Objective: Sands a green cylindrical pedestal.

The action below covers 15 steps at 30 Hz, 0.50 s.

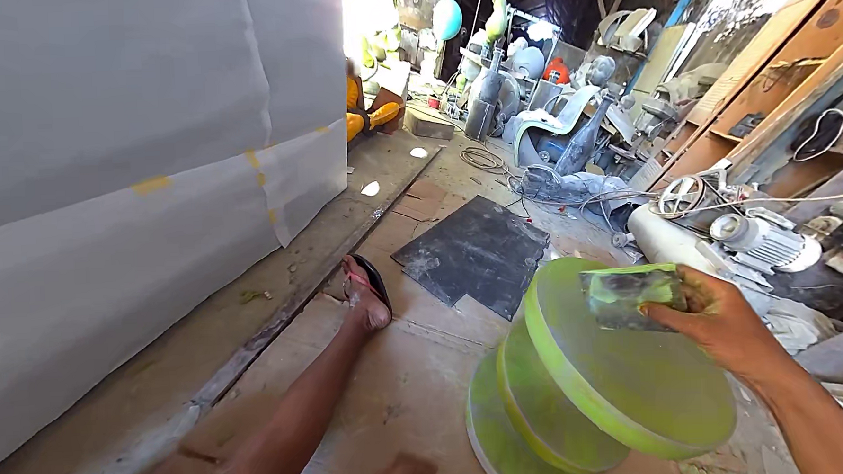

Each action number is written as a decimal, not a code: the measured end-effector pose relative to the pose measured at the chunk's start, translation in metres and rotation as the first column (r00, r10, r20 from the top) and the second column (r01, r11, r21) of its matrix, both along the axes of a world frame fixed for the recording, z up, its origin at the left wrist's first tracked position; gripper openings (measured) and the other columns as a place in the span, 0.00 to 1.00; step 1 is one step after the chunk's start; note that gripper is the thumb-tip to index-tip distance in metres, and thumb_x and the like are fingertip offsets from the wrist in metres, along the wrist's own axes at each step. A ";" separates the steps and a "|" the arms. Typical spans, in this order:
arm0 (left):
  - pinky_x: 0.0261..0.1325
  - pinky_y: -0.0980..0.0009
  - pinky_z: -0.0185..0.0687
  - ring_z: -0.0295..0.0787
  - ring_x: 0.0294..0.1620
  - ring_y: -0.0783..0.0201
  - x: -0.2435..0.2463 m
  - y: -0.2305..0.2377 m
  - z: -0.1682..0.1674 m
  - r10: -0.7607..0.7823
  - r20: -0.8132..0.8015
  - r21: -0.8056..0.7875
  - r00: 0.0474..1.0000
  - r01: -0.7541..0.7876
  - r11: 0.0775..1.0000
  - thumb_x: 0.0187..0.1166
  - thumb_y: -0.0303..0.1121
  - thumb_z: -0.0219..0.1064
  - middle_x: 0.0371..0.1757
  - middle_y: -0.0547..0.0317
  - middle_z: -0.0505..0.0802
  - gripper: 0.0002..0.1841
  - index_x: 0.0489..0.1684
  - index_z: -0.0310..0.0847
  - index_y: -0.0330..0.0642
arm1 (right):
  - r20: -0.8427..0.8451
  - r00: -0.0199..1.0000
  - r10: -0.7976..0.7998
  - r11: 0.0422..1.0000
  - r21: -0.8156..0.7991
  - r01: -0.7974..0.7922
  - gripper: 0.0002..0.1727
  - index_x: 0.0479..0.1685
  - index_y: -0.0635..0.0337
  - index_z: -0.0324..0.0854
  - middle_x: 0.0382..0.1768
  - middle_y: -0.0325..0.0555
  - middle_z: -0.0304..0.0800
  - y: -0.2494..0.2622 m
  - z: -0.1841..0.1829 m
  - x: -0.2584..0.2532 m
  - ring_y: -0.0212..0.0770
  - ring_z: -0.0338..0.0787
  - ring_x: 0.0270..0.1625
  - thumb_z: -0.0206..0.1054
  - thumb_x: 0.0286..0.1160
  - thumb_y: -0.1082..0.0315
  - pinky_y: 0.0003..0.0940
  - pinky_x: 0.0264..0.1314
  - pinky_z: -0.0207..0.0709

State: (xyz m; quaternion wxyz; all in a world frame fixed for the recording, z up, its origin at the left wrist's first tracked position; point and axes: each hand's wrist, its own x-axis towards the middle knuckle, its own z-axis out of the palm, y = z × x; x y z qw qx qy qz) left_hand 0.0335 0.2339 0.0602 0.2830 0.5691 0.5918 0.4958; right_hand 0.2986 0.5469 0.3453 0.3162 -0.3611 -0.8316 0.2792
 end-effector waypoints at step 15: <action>0.86 0.51 0.62 0.57 0.92 0.53 -0.024 0.243 0.148 -0.127 -0.797 0.109 0.591 0.348 0.931 0.55 0.31 0.83 0.90 0.69 0.71 0.58 0.95 0.50 0.51 | 0.878 0.475 -0.067 0.914 0.245 -0.324 0.31 0.85 0.42 0.73 0.66 0.50 0.83 -0.053 -0.044 -0.054 0.49 0.88 0.62 0.61 0.80 0.68 0.47 0.61 0.85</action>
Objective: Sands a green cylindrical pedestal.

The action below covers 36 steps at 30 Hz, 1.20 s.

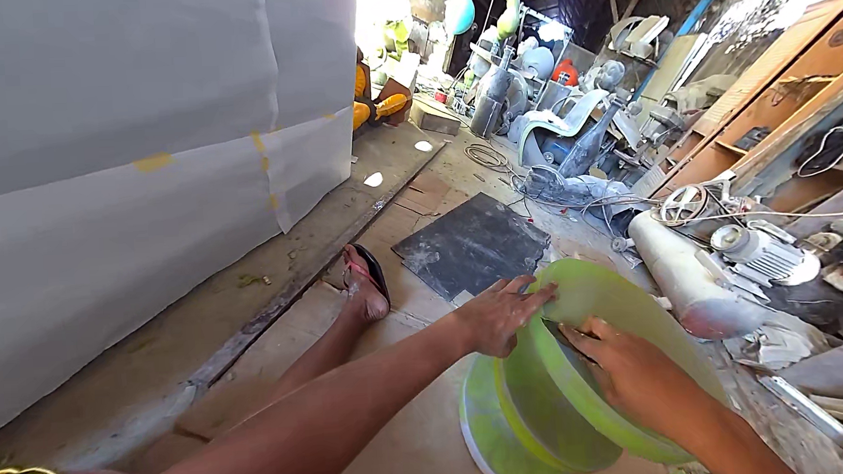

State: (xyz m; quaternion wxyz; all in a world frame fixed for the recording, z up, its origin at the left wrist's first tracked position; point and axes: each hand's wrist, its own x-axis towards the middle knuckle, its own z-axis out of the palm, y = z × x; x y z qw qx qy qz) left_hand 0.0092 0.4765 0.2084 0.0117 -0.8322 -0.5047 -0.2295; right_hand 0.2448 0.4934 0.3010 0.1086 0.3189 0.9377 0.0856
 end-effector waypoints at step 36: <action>0.97 0.41 0.26 0.54 0.95 0.62 -0.010 0.011 0.010 -0.023 -0.005 -0.044 1.000 0.023 0.999 0.56 0.22 0.78 0.88 0.70 0.75 0.50 0.89 0.63 0.51 | -0.152 0.988 0.015 0.958 -0.280 -0.057 0.25 0.74 0.33 0.83 0.69 0.34 0.86 0.008 0.033 0.021 0.36 0.87 0.66 0.49 0.85 0.58 0.48 0.64 0.83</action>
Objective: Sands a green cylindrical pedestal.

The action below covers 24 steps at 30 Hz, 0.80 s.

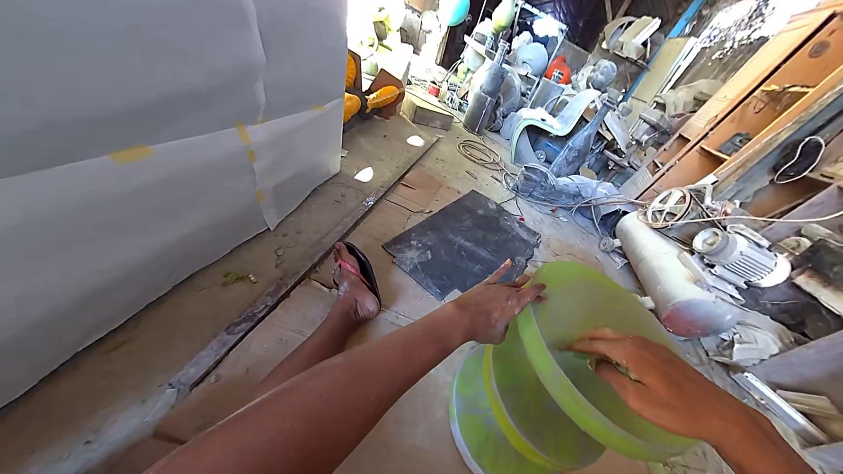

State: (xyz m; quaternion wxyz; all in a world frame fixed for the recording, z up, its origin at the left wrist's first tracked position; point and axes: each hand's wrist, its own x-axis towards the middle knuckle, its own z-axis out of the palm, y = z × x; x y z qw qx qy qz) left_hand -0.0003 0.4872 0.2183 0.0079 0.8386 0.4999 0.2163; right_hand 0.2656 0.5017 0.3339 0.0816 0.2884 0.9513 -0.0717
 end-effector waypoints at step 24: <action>0.93 0.32 0.32 0.53 0.95 0.58 0.001 -0.008 0.005 0.013 0.058 -0.098 0.998 -0.007 0.995 0.56 0.19 0.76 0.89 0.72 0.72 0.51 0.91 0.60 0.54 | -0.037 0.982 -0.184 0.975 -0.137 0.178 0.21 0.68 0.40 0.88 0.64 0.32 0.86 0.019 -0.008 -0.017 0.32 0.85 0.65 0.53 0.87 0.63 0.43 0.67 0.80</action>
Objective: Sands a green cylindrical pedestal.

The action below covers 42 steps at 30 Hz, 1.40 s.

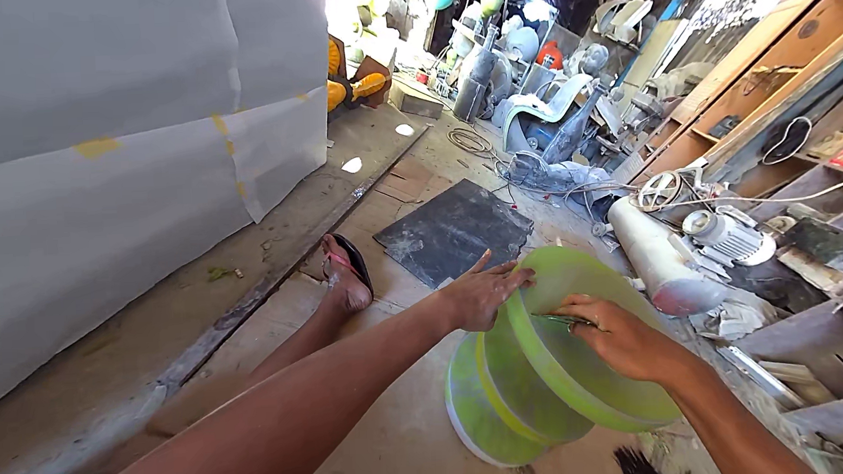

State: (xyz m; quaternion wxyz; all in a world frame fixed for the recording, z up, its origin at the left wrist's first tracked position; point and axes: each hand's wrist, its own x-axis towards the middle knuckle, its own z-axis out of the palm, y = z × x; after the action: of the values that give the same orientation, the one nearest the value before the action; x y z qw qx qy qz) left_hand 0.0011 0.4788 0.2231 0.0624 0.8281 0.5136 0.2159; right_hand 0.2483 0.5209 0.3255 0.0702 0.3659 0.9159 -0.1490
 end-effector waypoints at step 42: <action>0.92 0.29 0.22 0.45 0.97 0.57 -0.010 0.004 0.013 -0.008 0.029 -0.194 1.000 0.013 0.981 0.62 0.17 0.72 0.92 0.76 0.66 0.51 0.92 0.56 0.63 | 0.032 0.999 -0.004 0.998 0.060 0.002 0.23 0.72 0.32 0.86 0.57 0.30 0.85 -0.030 -0.010 -0.016 0.31 0.85 0.58 0.52 0.86 0.60 0.43 0.60 0.82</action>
State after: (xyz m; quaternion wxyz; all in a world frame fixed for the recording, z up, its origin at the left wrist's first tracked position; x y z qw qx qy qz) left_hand -0.0093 0.4826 0.2356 0.1513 0.8176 0.5270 0.1760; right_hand 0.2322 0.4908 0.3156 0.0736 0.3714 0.9183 -0.1158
